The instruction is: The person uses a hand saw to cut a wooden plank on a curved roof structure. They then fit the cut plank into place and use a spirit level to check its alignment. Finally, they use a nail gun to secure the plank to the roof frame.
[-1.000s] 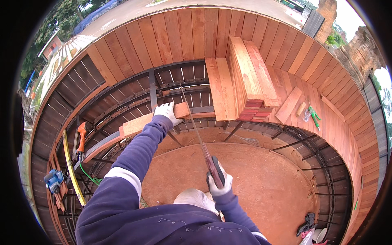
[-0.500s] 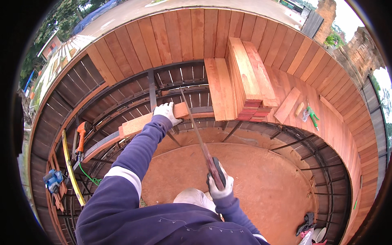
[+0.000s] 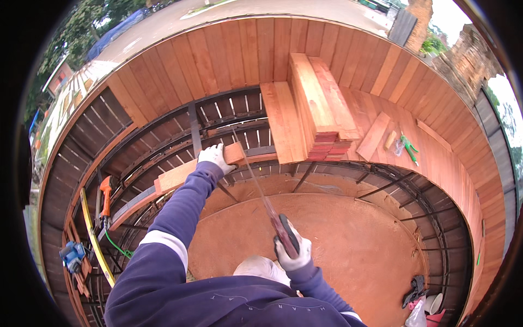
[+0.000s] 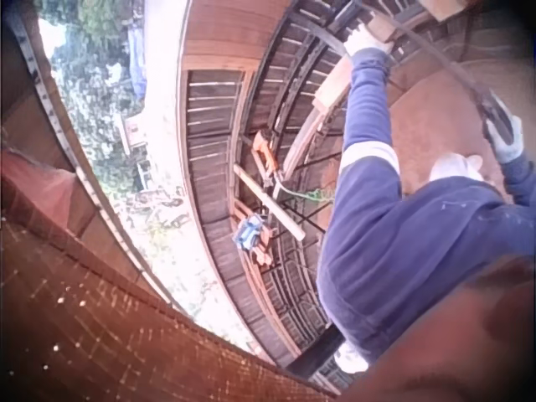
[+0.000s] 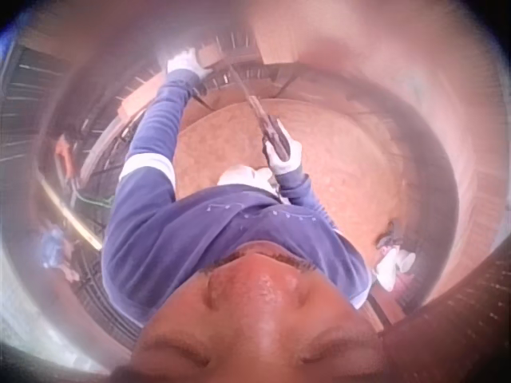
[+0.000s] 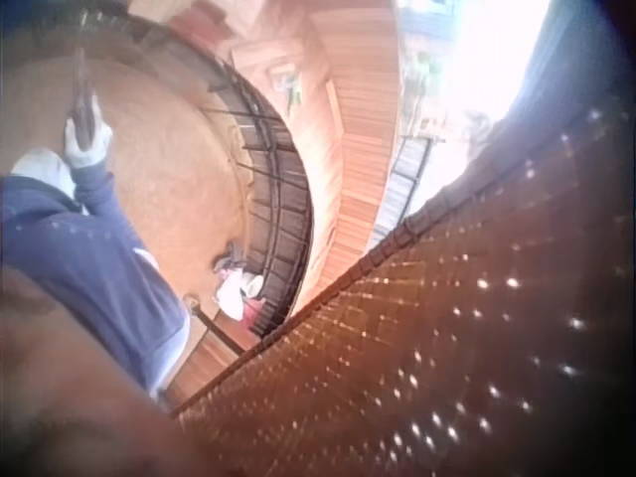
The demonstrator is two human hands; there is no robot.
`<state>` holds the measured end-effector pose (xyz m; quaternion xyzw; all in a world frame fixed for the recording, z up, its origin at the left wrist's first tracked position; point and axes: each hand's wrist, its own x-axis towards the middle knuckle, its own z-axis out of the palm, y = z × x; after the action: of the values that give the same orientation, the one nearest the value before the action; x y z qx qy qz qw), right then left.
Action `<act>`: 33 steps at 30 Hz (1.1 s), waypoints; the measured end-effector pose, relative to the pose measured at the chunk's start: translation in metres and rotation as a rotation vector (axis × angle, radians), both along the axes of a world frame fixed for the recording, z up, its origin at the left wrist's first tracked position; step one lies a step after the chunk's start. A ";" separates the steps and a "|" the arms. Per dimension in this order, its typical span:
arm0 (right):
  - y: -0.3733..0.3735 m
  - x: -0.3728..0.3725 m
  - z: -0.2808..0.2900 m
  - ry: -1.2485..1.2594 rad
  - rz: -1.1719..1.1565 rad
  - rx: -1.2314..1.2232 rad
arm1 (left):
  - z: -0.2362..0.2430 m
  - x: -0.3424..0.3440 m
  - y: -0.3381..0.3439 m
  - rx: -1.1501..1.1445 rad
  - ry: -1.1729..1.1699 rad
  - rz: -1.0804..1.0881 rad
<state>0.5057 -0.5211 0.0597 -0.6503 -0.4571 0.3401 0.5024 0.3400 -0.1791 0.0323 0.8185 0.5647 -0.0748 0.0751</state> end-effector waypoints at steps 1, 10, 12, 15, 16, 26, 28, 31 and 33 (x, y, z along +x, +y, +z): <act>0.025 -0.001 -0.002 -0.023 -0.004 0.078 | 0.000 0.001 0.000 0.034 -0.030 -0.013; 0.009 0.002 0.005 -0.053 0.026 0.061 | 0.000 0.003 0.004 0.015 0.036 0.023; -0.024 0.007 0.009 -0.064 0.049 0.002 | -0.003 -0.003 0.002 0.024 0.027 0.014; -0.010 0.004 -0.004 -0.025 0.031 0.004 | 0.001 0.001 -0.002 0.032 0.016 0.002; 0.006 0.001 -0.014 0.039 0.011 0.008 | -0.001 -0.001 0.000 0.036 -0.001 -0.012; -0.005 0.002 -0.019 -0.047 0.033 0.050 | 0.004 -0.006 0.002 -0.048 0.025 0.013; -0.027 0.008 -0.027 -0.160 0.049 0.038 | 0.004 0.000 0.001 -0.051 0.034 0.021; 0.006 0.003 -0.032 0.016 0.021 0.029 | 0.004 0.001 0.003 -0.063 0.037 0.019; 0.056 -0.001 -0.050 0.059 0.012 0.166 | 0.008 0.004 0.003 -0.062 0.029 0.011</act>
<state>0.5049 -0.4651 0.0096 -0.5932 -0.4728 0.3230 0.5659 0.3438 -0.1761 0.0407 0.8115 0.5676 -0.1036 0.0925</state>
